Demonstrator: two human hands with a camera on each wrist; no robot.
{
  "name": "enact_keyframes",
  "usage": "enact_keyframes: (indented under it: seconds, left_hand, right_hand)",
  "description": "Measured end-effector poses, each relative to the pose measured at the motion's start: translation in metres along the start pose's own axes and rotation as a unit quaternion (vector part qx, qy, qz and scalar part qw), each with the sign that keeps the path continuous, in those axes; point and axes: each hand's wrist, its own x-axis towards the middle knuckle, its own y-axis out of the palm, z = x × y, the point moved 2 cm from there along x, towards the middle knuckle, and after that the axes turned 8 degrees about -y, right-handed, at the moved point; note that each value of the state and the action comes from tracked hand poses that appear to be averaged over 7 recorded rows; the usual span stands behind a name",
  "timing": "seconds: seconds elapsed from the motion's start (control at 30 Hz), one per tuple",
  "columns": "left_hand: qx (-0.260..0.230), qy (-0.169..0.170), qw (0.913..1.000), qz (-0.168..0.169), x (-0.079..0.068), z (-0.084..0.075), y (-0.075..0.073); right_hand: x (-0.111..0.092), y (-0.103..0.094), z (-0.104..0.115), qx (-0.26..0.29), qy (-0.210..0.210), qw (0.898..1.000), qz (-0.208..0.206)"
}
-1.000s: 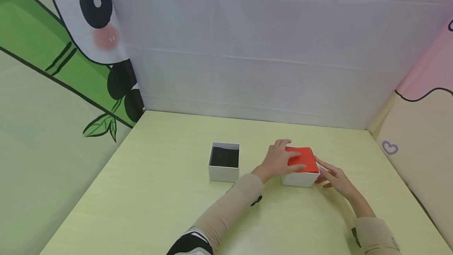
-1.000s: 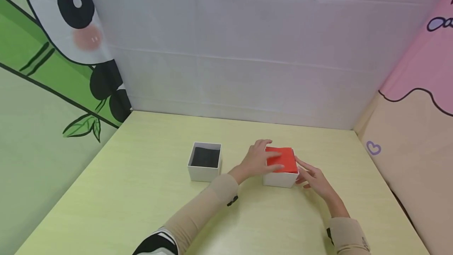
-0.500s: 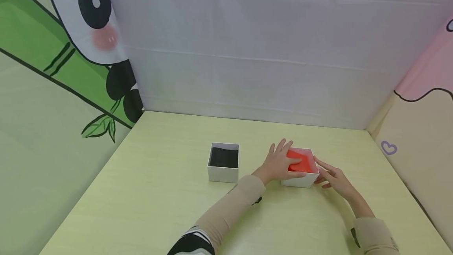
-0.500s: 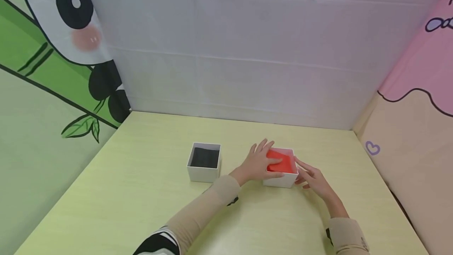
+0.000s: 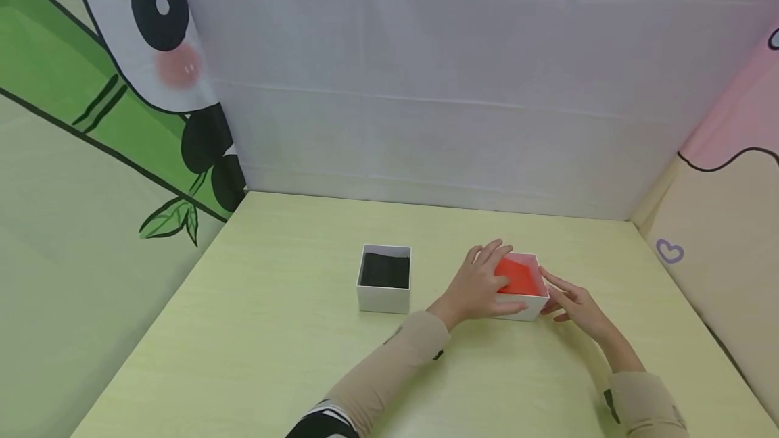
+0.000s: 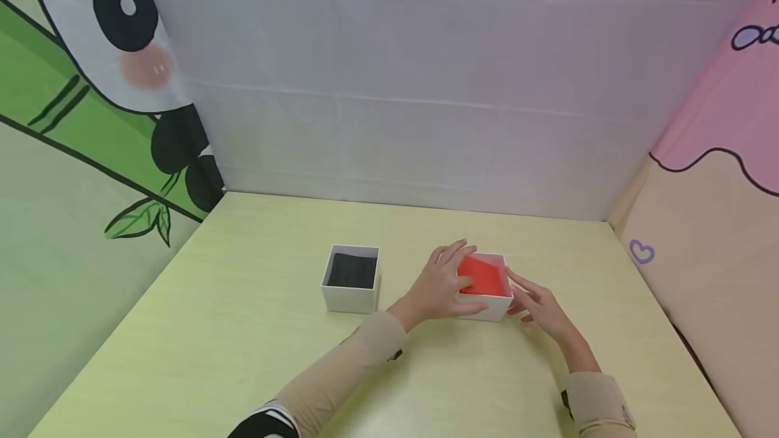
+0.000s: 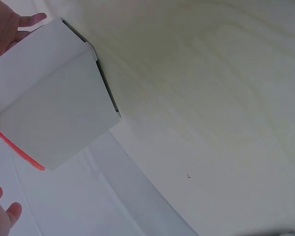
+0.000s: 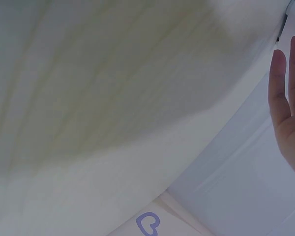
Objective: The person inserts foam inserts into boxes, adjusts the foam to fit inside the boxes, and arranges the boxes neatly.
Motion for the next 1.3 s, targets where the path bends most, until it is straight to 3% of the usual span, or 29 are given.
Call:
enact_keyframes:
  seconds: [0.37,0.83,0.97,1.17,1.3]
  left_hand:
    - [0.037,-0.026,0.9978,0.048,-0.002,0.0,0.007]
    - [0.01,-0.065,0.9884,0.137,-0.001,-0.003,0.027]
    - [0.017,-0.057,0.99,0.128,-0.001,-0.002,0.027]
    - [0.036,-0.045,0.996,0.068,0.002,-0.001,0.014]
    - [0.054,-0.031,0.9958,0.067,0.003,-0.003,0.009]
  right_hand:
    - [-0.001,0.0,0.001,0.0,-0.005,1.0,0.0]
    - [0.0,0.0,0.0,-0.001,0.001,1.0,0.001]
    - [0.0,0.001,0.0,0.001,0.001,1.0,0.003]
    - [0.001,0.0,-0.001,-0.002,-0.007,1.0,0.004]
    - [0.0,0.001,-0.002,-0.003,-0.011,1.0,0.001]
